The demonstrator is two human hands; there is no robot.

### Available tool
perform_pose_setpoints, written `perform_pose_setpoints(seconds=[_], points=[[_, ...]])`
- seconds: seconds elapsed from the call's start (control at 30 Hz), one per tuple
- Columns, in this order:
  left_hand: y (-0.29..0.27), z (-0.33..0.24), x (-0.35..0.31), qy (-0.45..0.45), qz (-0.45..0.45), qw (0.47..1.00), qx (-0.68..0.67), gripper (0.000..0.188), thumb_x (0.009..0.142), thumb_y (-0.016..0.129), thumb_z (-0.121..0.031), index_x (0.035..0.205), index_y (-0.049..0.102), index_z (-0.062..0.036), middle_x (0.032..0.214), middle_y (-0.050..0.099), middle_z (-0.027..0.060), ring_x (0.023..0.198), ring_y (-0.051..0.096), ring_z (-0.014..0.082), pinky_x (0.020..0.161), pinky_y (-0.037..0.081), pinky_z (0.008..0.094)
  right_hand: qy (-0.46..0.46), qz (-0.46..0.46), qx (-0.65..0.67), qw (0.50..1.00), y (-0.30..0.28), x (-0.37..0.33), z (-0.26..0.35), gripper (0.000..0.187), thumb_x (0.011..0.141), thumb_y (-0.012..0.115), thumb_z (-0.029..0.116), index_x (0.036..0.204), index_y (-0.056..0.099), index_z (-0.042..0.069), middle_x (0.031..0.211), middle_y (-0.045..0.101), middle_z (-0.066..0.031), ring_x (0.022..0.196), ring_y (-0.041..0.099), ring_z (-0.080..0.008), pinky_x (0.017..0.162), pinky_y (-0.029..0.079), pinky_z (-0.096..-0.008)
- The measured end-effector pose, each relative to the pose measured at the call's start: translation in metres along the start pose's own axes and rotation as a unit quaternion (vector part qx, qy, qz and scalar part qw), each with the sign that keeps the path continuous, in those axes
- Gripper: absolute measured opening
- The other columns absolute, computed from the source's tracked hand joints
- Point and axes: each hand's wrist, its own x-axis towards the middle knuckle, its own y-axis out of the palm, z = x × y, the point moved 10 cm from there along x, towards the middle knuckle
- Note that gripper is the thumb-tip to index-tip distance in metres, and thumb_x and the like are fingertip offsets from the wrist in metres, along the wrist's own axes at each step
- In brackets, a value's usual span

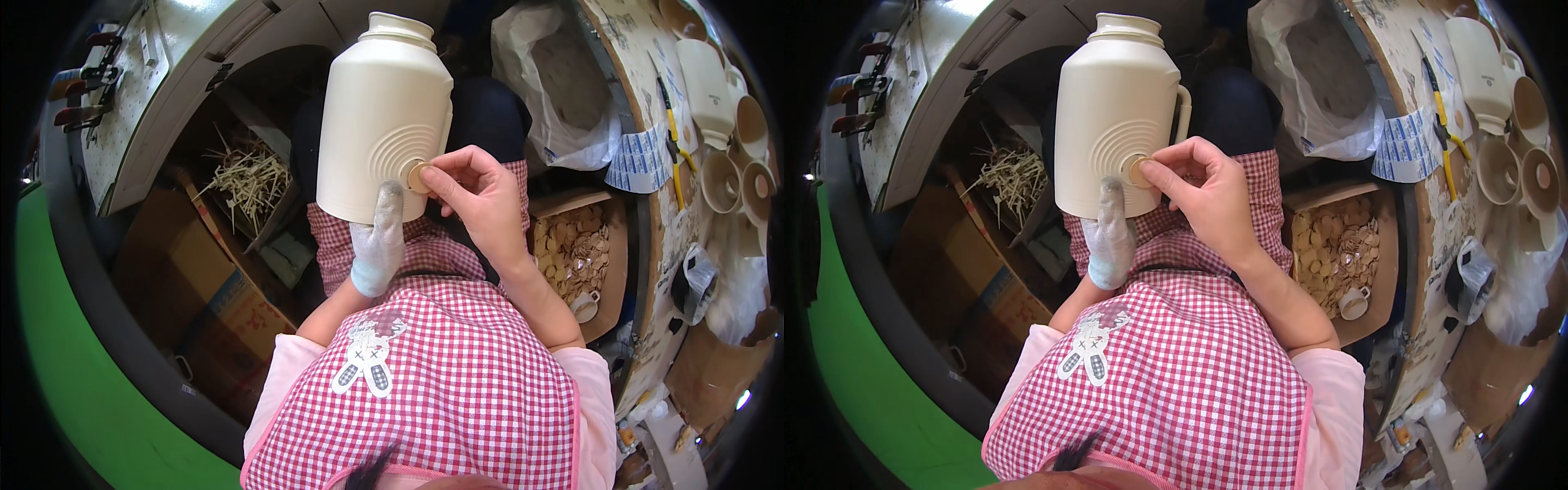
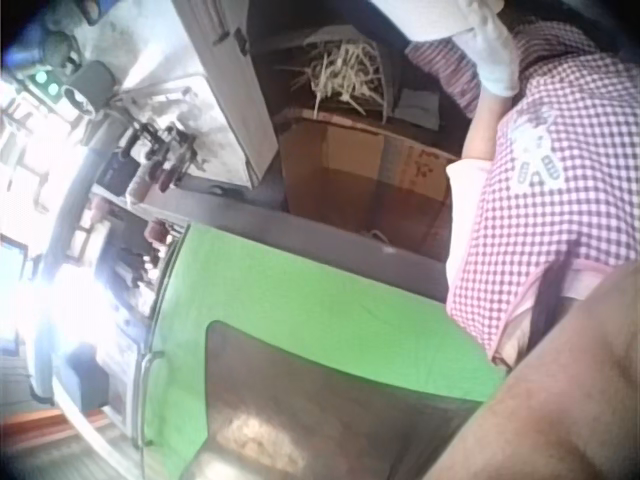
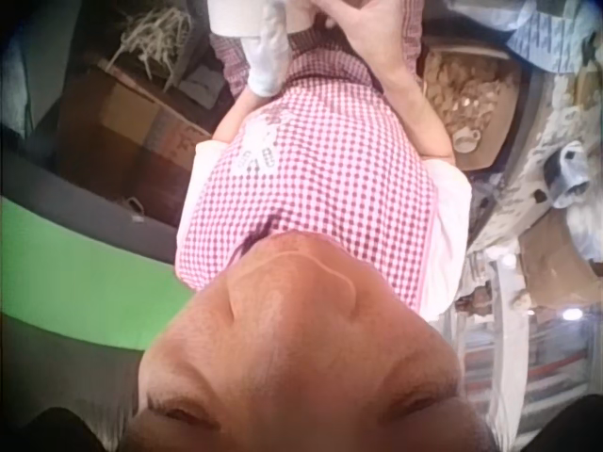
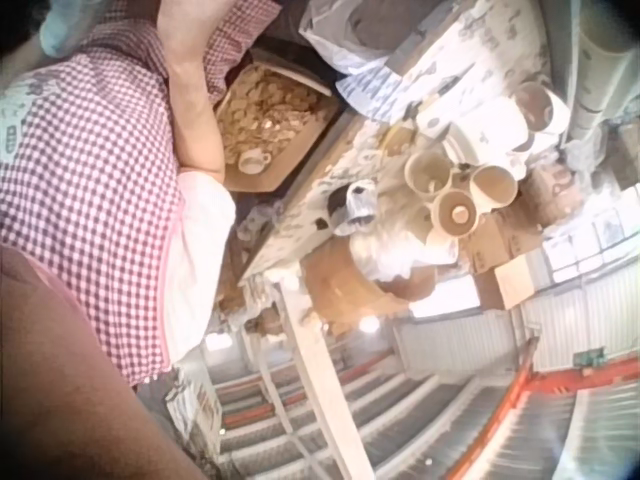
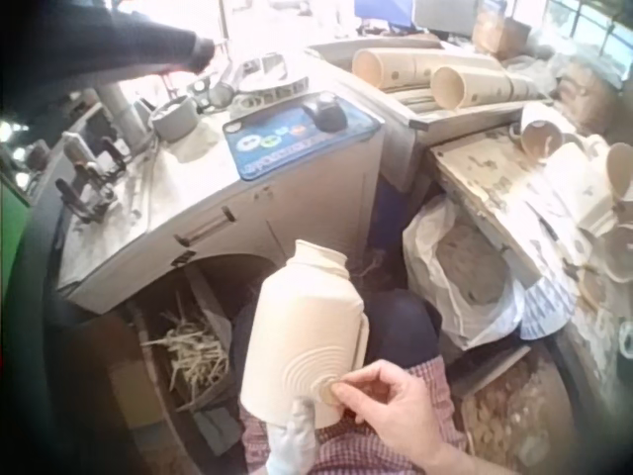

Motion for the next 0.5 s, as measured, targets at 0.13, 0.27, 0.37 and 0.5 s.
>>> perform_pose_setpoints(seconds=[0.13, 0.27, 0.37, 0.5], points=[[0.004, -0.004, 0.002, 0.015, 0.018, 1.0, -0.015, 0.039, 0.109, 0.057, -0.027, 0.139, 0.054, -0.0013, 0.128, 0.064, 0.0113, 0.112, 0.063, 0.0185, 0.095, 0.052, 0.0313, 0.033, 0.008, 0.075, 0.997, 0.004, 0.002, -0.012, 0.02, 0.095, 0.079, 0.019, 0.099, 0.07, 0.002, 0.083, 0.074, -0.0037, 0.069, 0.065, -0.0051, 0.056, 0.047, -0.0176], [0.004, -0.004, 0.002, 0.014, 0.025, 1.0, -0.011, 0.038, 0.108, 0.058, -0.025, 0.138, 0.055, -0.0012, 0.128, 0.064, 0.0115, 0.112, 0.064, 0.0191, 0.094, 0.052, 0.0312, 0.001, -0.018, 0.039, 0.999, 0.006, -0.002, -0.01, 0.02, 0.095, 0.079, 0.019, 0.096, 0.069, 0.002, 0.081, 0.072, -0.0025, 0.068, 0.064, -0.0048, 0.057, 0.048, -0.0173], [0.002, -0.007, 0.001, 0.037, 0.02, 0.999, 0.003, 0.037, 0.106, 0.063, -0.018, 0.138, 0.055, -0.0006, 0.128, 0.065, 0.0117, 0.113, 0.064, 0.0196, 0.096, 0.052, 0.0312, 0.011, 0.005, -0.011, 1.0, 0.004, 0.002, -0.011, 0.023, 0.093, 0.081, 0.021, 0.091, 0.068, 0.002, 0.08, 0.071, -0.0024, 0.068, 0.063, -0.0056, 0.058, 0.048, -0.019], [-0.002, -0.014, 0.002, 0.083, -0.002, 0.993, 0.08, 0.039, 0.101, 0.068, -0.008, 0.137, 0.056, 0.0014, 0.129, 0.065, 0.012, 0.116, 0.064, 0.0206, 0.099, 0.052, 0.0323, 0.069, 0.082, -0.05, 0.993, -0.005, 0.022, -0.022, 0.038, 0.079, 0.093, 0.031, 0.082, 0.066, 0.005, 0.08, 0.069, -0.0028, 0.069, 0.062, -0.0082, 0.06, 0.049, -0.0231]])
